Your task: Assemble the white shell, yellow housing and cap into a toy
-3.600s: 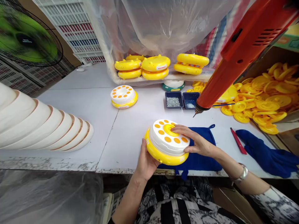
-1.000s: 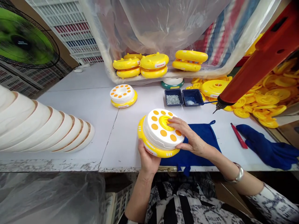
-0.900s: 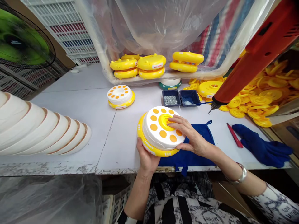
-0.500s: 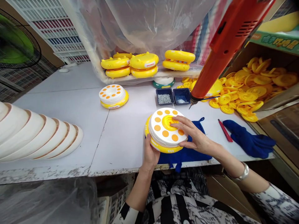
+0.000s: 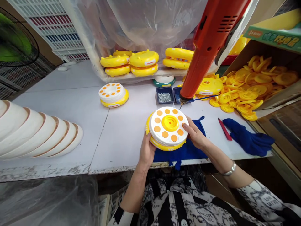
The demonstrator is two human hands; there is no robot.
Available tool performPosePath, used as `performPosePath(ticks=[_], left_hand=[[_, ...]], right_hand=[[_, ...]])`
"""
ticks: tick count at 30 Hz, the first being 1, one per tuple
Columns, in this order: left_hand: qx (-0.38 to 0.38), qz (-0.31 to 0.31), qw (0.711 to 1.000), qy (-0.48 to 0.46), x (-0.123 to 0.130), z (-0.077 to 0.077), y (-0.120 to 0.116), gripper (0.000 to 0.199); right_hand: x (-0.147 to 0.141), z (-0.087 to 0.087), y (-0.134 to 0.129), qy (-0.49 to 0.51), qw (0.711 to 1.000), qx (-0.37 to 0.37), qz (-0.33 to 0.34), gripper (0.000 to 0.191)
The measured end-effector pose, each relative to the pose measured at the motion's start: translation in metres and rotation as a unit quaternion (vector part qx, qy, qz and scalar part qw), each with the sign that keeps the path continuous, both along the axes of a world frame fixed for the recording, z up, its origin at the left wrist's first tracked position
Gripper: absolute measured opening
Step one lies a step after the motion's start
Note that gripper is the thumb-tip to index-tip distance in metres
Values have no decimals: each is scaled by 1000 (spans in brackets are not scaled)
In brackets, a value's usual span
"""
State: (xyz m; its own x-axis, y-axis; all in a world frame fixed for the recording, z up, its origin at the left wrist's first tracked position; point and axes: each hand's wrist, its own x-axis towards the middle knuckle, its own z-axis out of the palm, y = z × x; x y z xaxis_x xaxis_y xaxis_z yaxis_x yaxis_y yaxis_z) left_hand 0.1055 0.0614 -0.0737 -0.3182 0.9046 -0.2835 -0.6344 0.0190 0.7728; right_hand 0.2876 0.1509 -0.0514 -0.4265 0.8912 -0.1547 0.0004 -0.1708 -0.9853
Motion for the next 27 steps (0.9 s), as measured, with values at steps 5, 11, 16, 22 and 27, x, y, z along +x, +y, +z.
performPosePath(ticks=[5,11,16,22,27], left_hand=[[-23,-49,994,92,-18,12,4,67],[-74,-88,975,190,-33,18,9,54],[-121,-124,960,222,-34,14,12,47],[-114,-95,959,242,-35,20,8,53],[-138,-111,954,240,-31,18,11,52]], right_hand=[[8,-1,7,-29,999,24,6,67],[16,4,15,-61,995,53,60,62],[17,0,23,-77,993,39,86,56],[14,9,29,-62,989,80,105,60],[19,8,40,-115,983,69,124,55]])
